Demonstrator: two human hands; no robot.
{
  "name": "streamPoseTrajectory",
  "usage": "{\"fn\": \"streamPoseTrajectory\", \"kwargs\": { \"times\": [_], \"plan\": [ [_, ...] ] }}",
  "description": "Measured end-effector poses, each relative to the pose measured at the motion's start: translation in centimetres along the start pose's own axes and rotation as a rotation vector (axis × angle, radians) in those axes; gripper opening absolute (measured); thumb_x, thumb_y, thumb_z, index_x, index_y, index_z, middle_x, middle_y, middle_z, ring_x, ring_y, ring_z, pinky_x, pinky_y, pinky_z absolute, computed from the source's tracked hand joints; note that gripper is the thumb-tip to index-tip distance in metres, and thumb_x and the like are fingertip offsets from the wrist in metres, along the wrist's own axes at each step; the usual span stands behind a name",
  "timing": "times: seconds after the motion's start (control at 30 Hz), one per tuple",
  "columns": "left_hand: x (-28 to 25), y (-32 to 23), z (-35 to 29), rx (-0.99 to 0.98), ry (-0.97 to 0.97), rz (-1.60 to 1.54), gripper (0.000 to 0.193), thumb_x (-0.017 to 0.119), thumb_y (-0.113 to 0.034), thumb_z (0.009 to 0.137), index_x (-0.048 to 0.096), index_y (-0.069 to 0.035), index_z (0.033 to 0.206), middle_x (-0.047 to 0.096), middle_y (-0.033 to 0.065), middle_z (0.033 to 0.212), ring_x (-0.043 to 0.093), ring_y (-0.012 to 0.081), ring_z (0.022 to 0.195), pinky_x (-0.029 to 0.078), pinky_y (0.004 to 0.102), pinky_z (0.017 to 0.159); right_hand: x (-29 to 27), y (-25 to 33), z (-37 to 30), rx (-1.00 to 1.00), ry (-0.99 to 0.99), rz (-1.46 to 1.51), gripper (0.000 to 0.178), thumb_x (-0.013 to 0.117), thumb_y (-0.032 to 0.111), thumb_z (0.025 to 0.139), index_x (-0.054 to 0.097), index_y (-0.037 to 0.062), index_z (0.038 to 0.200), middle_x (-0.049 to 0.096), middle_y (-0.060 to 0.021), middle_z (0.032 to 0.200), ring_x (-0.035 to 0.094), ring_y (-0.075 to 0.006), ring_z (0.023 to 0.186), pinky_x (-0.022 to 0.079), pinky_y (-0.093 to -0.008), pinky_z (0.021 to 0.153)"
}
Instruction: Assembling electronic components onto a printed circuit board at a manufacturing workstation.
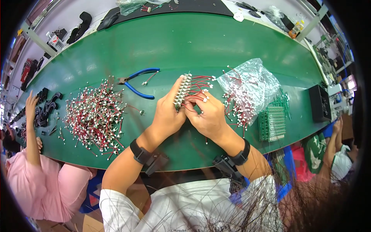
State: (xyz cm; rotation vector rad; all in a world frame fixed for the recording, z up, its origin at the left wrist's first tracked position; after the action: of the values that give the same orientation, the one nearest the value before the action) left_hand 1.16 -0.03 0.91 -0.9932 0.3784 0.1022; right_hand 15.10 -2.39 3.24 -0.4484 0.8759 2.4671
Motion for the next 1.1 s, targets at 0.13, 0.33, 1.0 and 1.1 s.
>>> {"fn": "streamPoseTrajectory", "kwargs": {
  "times": [0.13, 0.33, 1.0, 1.1],
  "plan": [
    [0.1, 0.0, 0.0, 0.027, -0.010, 0.030, 0.064, 0.063, 0.006, 0.085, 0.043, 0.002, 0.145, 0.070, 0.0179, 0.117, 0.071, 0.0254, 0.104, 0.054, 0.0333, 0.088, 0.0, 0.0, 0.1, -0.024, -0.007, -0.028, 0.012, 0.073, -0.003, 0.074, 0.068, 0.0001, 0.085, 0.069, -0.0114, 0.085, 0.067, -0.0286, 0.075, 0.054, -0.0364, 0.066],
    [0.1, -0.1, 0.0, 0.038, 0.005, 0.057, 0.065, 0.058, 0.011, 0.082, 0.042, 0.003, 0.145, 0.068, 0.0202, 0.122, 0.069, 0.0284, 0.109, 0.054, 0.0349, 0.091, -0.2, -0.2, 0.1, -0.027, 0.003, -0.039, 0.012, 0.075, -0.002, 0.074, 0.069, 0.0003, 0.084, 0.069, -0.0113, 0.082, 0.067, -0.0280, 0.073, 0.053, -0.0360, 0.064],
    [0.3, 0.1, 0.1, -0.051, -0.007, -0.116, 0.066, 0.053, 0.010, 0.085, 0.036, 0.003, 0.149, 0.067, 0.0219, 0.120, 0.068, 0.0283, 0.107, 0.051, 0.0343, 0.092, -0.7, -1.0, 0.1, -0.004, 0.029, -0.084, 0.009, 0.075, 0.002, 0.078, 0.070, 0.0008, 0.086, 0.069, -0.0121, 0.081, 0.066, -0.0294, 0.071, 0.053, -0.0369, 0.063],
    [-0.2, 1.0, 0.1, -0.123, -0.124, -0.234, 0.055, 0.058, -0.001, 0.096, 0.038, 0.005, 0.147, 0.068, 0.0157, 0.121, 0.065, 0.0171, 0.107, 0.050, 0.0307, 0.093, -2.1, -1.0, 0.8, 0.044, 0.106, -0.038, 0.007, 0.072, 0.004, 0.082, 0.070, 0.0011, 0.089, 0.067, -0.0125, 0.080, 0.064, -0.0304, 0.071, 0.051, -0.0384, 0.063]
  ]
}}
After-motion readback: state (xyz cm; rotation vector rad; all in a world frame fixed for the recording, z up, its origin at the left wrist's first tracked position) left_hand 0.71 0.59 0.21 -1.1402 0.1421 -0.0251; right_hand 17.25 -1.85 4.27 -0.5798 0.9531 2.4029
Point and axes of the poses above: each hand's wrist, its own z-axis towards the middle knuckle, its own x-axis out of the palm, y = z × x, the point moved 2 cm from there along z, towards the middle knuckle
